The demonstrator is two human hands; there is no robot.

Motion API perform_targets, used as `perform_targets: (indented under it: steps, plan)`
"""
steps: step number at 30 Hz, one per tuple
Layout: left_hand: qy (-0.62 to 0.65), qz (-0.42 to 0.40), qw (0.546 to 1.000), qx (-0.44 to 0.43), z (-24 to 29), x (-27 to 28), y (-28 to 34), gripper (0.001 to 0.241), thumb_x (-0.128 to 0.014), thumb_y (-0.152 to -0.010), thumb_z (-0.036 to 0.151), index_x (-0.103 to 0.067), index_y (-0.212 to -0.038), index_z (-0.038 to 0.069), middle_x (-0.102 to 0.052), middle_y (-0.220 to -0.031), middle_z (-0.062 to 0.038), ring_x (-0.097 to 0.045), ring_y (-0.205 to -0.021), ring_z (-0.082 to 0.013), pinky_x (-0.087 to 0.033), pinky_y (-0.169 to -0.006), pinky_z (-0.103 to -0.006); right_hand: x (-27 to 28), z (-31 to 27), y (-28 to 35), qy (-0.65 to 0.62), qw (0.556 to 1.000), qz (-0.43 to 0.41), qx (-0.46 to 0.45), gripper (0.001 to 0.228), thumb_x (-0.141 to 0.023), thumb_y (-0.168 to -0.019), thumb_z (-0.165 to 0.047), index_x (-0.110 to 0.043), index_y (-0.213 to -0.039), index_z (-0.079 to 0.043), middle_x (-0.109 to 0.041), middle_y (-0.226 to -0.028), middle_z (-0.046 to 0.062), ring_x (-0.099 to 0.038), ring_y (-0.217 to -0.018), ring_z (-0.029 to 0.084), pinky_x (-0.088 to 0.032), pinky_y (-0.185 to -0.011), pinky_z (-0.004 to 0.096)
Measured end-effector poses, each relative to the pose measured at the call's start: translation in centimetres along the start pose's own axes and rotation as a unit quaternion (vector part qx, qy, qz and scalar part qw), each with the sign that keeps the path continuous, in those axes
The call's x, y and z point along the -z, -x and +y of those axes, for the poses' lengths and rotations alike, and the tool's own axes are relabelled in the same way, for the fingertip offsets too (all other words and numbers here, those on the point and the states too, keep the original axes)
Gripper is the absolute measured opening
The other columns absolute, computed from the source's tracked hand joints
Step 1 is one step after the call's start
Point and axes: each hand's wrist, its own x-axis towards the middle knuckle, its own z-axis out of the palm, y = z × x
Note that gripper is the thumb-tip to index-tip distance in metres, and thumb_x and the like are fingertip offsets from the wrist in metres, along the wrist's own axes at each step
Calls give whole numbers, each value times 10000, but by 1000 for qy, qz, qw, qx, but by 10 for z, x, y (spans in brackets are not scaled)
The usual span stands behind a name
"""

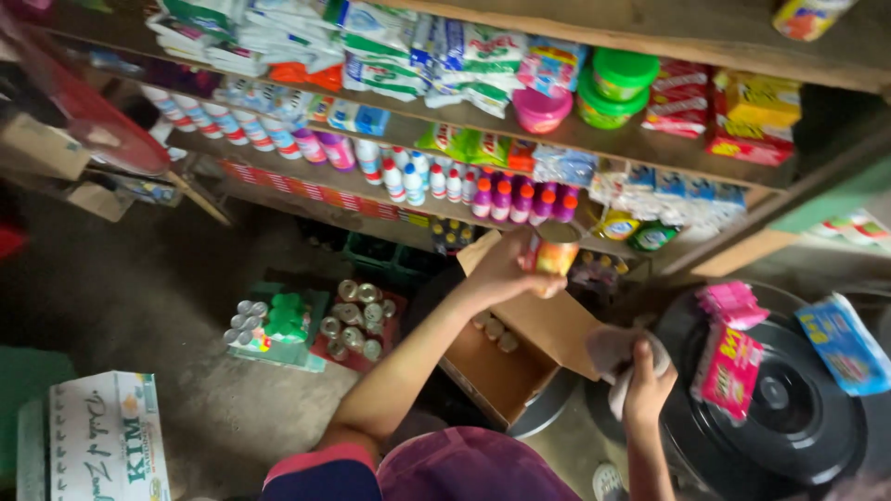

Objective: Wiping dust off canned goods with a cloth and organizing them on grocery store shelves.

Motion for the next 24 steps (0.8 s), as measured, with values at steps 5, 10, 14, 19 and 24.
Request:
perform_targets:
  steps: [5,10,14,19,24]
  plan:
    - [162,35,986,-4,-9,35,-10,787,-848,-701,87,-476,-1390,13,-678,-1220,-181,-701,-1093,-301,-562,-989,-447,-33,-41,11,-213,968,-114,-74,343,-391,-1134,-307,-559,-1205,-16,-584,-1064,61,-514,-911,122,-436,-861,273]
    - [113,29,993,26,13,43,7,859,-903,-669,124,-472,-1403,12,-651,-1274,-200,-613,-1264,-351,-404,-1151,-557,-76,-91,-13,-325,913,-144,-201,756,-416,-1013,-586,-409,-1489,2,-525,-1372,186,-526,-1193,253,-374,-1044,373]
    - [31,-39,999,-18,32,38,18,753,-922,-690,253,-601,-1320,-7,-658,-1226,-206,-580,-1258,-398,-356,-1154,-512,-128,-181,1,-448,820,-334,-123,960,-634,-901,-654,-429,-1431,120,-602,-1208,240,-649,-1043,245,-500,-938,407]
    - [-96,-48,994,-14,-14,27,24,729,-855,-670,504,-672,-1218,60,-610,-1206,-180,-527,-1181,-389,-361,-1106,-467,-129,18,-14,-355,873,-327,-73,809,-868,-698,-221,-518,-1346,115,-690,-1113,242,-696,-931,301,-578,-782,443]
    - [-48,-31,998,24,-50,28,27,747,-841,-708,599,-673,-1256,119,-546,-1203,-120,-496,-1179,-336,-376,-1101,-414,-136,-8,-10,-274,907,-310,-80,774,-892,-658,-220,-596,-1302,89,-736,-1048,245,-715,-888,302,-593,-762,463]
